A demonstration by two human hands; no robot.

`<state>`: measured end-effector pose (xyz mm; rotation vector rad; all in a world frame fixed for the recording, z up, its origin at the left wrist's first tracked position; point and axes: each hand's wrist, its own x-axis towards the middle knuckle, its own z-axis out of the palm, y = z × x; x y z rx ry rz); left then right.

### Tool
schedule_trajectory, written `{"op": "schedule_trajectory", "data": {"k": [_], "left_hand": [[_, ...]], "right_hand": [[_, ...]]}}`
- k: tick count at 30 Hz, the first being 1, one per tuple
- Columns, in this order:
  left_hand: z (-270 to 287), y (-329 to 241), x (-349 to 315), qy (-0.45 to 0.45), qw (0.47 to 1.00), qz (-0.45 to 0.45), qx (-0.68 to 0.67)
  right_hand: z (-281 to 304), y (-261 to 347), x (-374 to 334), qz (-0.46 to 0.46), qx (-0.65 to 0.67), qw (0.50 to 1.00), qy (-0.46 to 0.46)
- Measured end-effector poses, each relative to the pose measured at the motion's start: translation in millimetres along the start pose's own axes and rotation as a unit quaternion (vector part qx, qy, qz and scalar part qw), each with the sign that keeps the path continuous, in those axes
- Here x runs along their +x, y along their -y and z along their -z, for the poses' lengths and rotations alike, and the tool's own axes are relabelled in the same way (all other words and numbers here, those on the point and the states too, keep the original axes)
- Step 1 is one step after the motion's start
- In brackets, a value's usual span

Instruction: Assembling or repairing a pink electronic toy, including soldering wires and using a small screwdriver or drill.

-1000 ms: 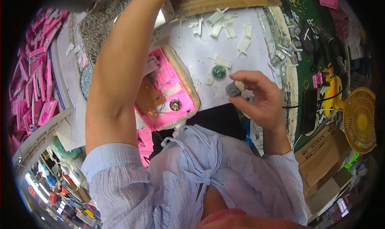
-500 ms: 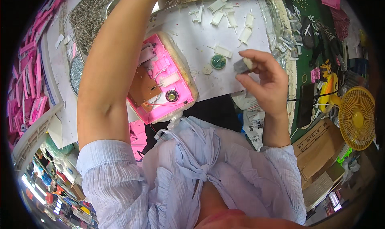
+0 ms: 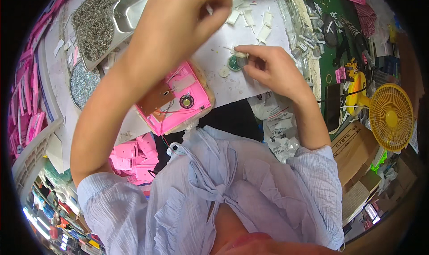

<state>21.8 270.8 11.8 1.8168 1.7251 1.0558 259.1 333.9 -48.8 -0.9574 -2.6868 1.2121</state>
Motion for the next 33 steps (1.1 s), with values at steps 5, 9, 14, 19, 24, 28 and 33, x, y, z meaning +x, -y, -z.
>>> {"op": "schedule_trajectory", "data": {"k": [5, 9, 14, 19, 24, 28, 33], "left_hand": [[14.3, -11.5, -99.9, 0.012, 0.977, 0.134, -0.165], [1.8, -10.1, -153.7, -0.041, 0.964, 0.153, -0.213], [-30.4, -1.1, -186.6, -0.145, 0.966, 0.136, -0.168], [-36.7, 3.0, -200.0, -0.194, 0.947, 0.117, -0.226], [-41.0, 6.9, -201.6, -0.210, 0.942, 0.087, -0.247], [-44.5, 7.8, -203.1, -0.213, 0.936, 0.095, -0.265], [-46.6, 8.1, -204.5, -0.220, 0.939, 0.081, -0.253]], "right_hand": [[7.3, 6.9, 15.2, 0.046, -0.087, 0.995, 0.016], [11.6, 20.8, 11.5, 0.020, 0.087, 0.994, 0.063], [-33.6, 50.8, -4.2, -0.023, 0.441, 0.891, 0.104], [-66.6, 70.5, -9.8, -0.078, 0.642, 0.741, 0.183], [-67.6, 72.8, -4.2, -0.096, 0.634, 0.741, 0.198], [-67.3, 72.2, -2.4, -0.099, 0.627, 0.745, 0.204], [-62.8, 75.3, -3.4, -0.087, 0.585, 0.780, 0.203]]}}
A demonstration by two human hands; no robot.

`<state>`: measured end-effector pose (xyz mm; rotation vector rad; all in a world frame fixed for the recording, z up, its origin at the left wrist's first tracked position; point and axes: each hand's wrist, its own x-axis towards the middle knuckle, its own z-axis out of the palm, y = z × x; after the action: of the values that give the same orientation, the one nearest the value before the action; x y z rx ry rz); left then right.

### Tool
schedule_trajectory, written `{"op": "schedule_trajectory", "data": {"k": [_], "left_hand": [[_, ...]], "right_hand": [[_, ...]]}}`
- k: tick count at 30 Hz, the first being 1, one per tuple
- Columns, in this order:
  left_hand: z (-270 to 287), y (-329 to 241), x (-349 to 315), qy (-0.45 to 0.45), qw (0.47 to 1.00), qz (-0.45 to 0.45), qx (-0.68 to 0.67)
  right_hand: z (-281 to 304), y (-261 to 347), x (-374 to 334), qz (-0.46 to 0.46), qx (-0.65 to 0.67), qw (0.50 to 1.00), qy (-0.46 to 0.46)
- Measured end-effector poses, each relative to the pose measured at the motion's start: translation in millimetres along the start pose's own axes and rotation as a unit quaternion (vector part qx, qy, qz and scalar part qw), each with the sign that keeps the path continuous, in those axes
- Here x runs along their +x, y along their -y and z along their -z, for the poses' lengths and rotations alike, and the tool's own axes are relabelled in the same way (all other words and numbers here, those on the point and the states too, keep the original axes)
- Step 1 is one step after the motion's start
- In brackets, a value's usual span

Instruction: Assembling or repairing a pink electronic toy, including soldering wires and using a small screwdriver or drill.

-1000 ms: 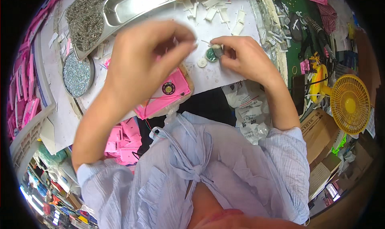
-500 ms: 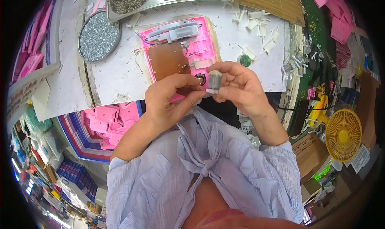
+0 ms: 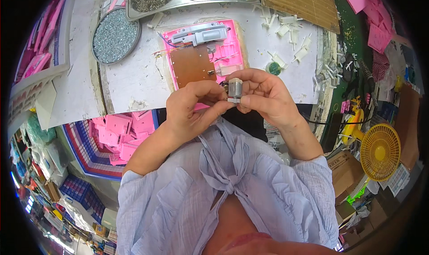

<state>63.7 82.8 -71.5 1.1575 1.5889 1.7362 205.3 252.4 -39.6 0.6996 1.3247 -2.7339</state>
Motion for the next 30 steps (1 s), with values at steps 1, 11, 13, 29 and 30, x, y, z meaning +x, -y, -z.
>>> {"op": "schedule_trajectory", "data": {"k": [1, 11, 13, 29, 30], "left_hand": [[0.0, 0.1, -0.3, 0.001, 1.000, -0.002, 0.005], [7.5, -9.1, 10.7, 0.026, 0.969, -0.166, 0.180], [10.3, -7.8, 13.4, 0.033, 0.962, -0.195, 0.187], [18.8, -18.1, 21.4, 0.065, 0.991, -0.063, 0.095], [19.3, -19.3, 22.9, 0.070, 0.992, -0.059, 0.089]], "right_hand": [[-0.3, 2.4, -1.6, 0.004, -0.050, 0.999, -0.010], [-12.2, 21.4, -1.3, 0.199, -0.398, 0.895, -0.039], [-11.9, 28.7, 1.4, 0.234, -0.485, 0.842, -0.016], [-3.3, 29.6, 4.2, 0.418, -0.588, 0.691, 0.039], [-3.1, 27.7, 3.6, 0.418, -0.580, 0.698, 0.035]]}}
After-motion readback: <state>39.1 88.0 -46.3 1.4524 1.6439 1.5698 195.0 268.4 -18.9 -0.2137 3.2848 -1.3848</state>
